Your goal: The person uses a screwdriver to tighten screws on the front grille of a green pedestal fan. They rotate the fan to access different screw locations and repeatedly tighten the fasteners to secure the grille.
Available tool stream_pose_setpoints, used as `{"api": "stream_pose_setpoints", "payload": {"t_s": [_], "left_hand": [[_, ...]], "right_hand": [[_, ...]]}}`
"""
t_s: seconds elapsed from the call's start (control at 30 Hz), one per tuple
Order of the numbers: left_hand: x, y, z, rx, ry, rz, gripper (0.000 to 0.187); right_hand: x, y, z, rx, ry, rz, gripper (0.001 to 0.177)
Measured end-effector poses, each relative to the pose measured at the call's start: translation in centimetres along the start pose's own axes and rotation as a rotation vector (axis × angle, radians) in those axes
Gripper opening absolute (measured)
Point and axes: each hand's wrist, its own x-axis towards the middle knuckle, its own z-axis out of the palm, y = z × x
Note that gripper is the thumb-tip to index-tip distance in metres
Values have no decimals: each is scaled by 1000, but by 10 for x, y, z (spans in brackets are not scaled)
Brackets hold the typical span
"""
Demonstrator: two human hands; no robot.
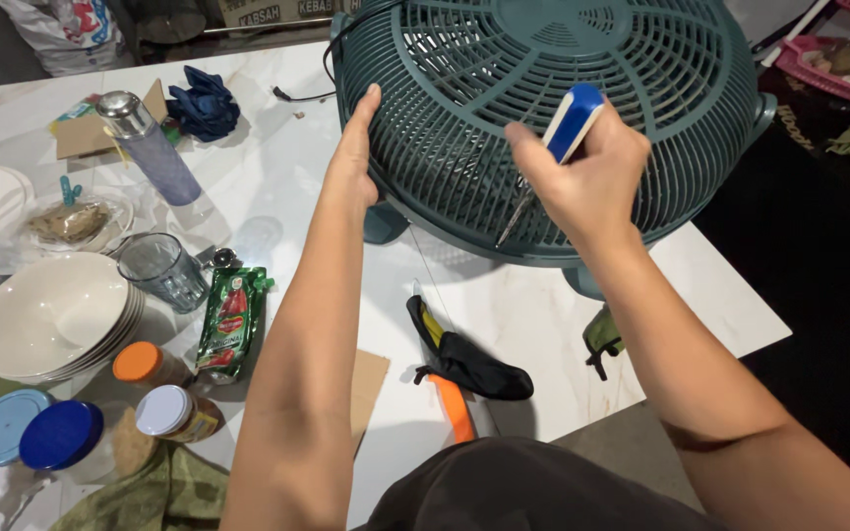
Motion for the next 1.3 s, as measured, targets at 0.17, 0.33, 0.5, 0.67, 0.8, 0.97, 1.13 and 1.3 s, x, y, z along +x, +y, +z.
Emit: {"api": "stream_pose_setpoints", "payload": {"t_s": [0.17, 0.33, 0.5, 0.67, 0.8, 0.97, 1.13, 1.3], "left_hand": [[10, -4, -2, -60, -65, -24, 108], [20, -22, -14, -194, -121, 72, 104], [-19, -56, -41, -756, -76, -274, 83], [-62, -90, -8, -352, -55, -237, 65], [-71, -123, 8, -459, -120, -213, 63], [-82, -132, 24, -315, -101, -124, 64], [-94, -127, 41, -215, 14, -65, 57], [-93, -125, 43, -250, 56, -100, 51]], "right_hand": [[4, 0, 13, 931, -273, 55, 38], [10, 10, 30, 882, -189, 245, 31], [4, 17, 29, 1105, -311, 107, 51], [4, 13, 19, 888, -355, 63, 67], [17, 7, -3, 982, -414, 75, 54], [28, -8, -33, 815, -520, -60, 44], [28, -21, -38, 322, -291, -115, 33], [18, -28, -18, -4, -14, -90, 35]]}}
